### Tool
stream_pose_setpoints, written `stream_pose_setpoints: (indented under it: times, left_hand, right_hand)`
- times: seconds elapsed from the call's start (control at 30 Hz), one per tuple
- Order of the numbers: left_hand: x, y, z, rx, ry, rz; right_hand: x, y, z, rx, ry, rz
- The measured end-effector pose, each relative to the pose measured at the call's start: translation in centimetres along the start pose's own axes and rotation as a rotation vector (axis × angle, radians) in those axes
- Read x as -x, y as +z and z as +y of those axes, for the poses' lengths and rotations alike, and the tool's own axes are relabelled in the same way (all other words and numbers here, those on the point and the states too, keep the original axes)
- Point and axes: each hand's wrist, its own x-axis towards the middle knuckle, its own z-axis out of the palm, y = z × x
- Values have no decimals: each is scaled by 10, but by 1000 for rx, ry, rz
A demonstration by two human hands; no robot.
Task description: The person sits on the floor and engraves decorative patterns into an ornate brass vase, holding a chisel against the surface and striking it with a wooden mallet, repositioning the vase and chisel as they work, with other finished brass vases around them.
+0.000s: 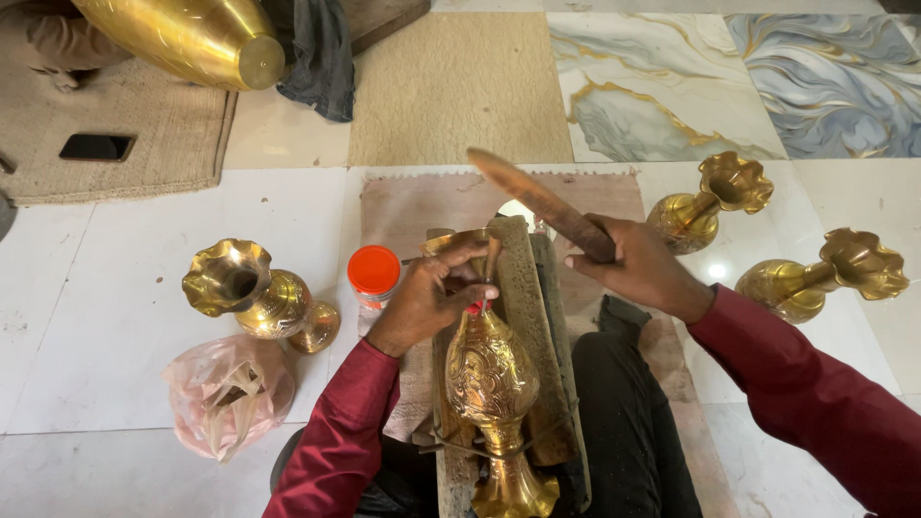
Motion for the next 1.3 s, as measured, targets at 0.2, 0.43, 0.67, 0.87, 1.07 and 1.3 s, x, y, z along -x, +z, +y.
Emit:
stream_pose_setpoints:
  times: [0.2,0.43,0.67,0.87,1.07,1.3]
  left_hand:
    - [-26,28,0,-58,80,23]
    - [-45,92,-8,-132,-120,342]
    - [-86,175,-9,-37,-180,604]
    - [-143,240,14,-148,-157,721]
    - [-153,249,40,-141,-179,720]
    - [-139,225,69,-114,-202,680]
  right_hand:
    - [-7,0,40,-119,24,30]
    - [-17,-44,88,242,-68,-43]
    - [-58,-98,108,520,-296,-94]
    - [-87,-167,116,135,-123,-245]
    - [-92,-193,104,653,-330,-301]
    - [-85,-201,82,801,-356,-273]
